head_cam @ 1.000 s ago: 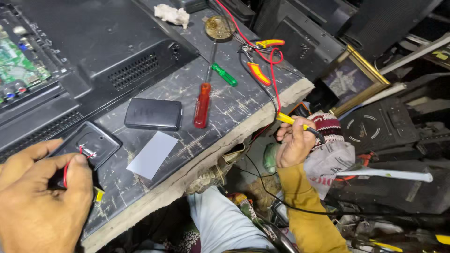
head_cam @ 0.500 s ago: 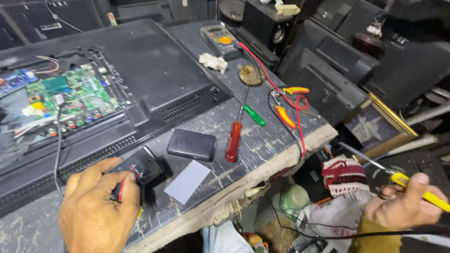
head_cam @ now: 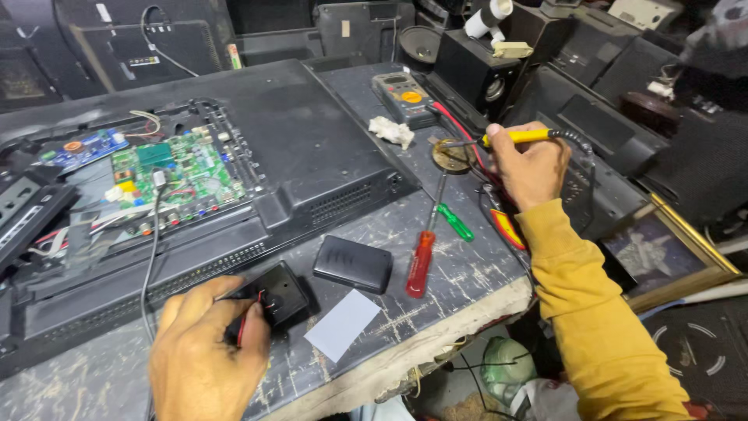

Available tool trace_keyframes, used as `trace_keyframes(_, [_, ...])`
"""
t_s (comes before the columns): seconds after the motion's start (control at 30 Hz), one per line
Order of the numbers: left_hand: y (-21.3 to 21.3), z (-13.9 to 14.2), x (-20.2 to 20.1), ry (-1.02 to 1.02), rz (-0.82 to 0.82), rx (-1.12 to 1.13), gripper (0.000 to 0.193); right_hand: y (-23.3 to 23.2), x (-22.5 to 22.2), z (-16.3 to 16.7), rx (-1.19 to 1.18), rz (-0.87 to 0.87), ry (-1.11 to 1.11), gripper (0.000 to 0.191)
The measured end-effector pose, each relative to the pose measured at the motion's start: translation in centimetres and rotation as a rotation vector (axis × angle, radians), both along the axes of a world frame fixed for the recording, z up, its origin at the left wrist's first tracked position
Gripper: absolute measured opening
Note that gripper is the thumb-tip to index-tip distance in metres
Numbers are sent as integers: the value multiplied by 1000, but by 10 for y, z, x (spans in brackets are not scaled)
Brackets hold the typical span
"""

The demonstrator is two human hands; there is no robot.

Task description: The person repairs a small green circuit board at a cluttered workbench. They unscrew a black plastic housing with a screwdriver, open it, handle the board and wires, then use a soldering iron to solder components on the board, repeatedly touching the iron to the board while holding it steady.

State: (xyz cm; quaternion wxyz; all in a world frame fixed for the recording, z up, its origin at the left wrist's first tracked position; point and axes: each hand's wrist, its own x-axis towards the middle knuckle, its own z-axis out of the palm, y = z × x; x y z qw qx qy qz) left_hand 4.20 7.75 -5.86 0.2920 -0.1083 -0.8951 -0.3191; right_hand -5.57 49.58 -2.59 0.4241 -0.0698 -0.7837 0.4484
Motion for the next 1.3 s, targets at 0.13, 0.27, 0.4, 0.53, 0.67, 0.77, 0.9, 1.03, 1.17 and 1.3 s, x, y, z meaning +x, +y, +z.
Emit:
trace_keyframes(0.13, [1,3,-1,23,-20,89,8,9,-16,-18,642,-123,151,27])
trace_keyframes(0.27, [-8,7,-2,17,-61,115,10,0,-14,-20,242,22,115,24])
trace_keyframes(0.4, [-16,11,-5,16,-92,169,15,-38,41,-13,-165,285,-31,22])
trace_keyframes(0.53, [-23,10,-5,13,-148,182,14,-93,106,-15,98,445,-78,21])
trace_keyframes(0.67, [-23,4,-5,23,-118,198,12,-148,134,-22,416,467,1,23])
trace_keyframes(0.77, [-26,-1,-4,19,-110,205,13,-177,129,-30,546,461,126,23])
trace_keyframes(0.9, [-31,-4,-4,-8,-129,206,14,-187,116,-39,483,535,192,19])
trace_keyframes(1.03, [-32,-7,-6,19,-131,191,15,-184,115,-52,463,503,176,16])
trace_keyframes(1.17, [-32,-11,-6,31,-130,177,15,-180,116,-60,474,447,129,15])
trace_keyframes(1.3, [-30,-12,-7,17,-129,187,15,-180,112,-60,432,484,120,16])
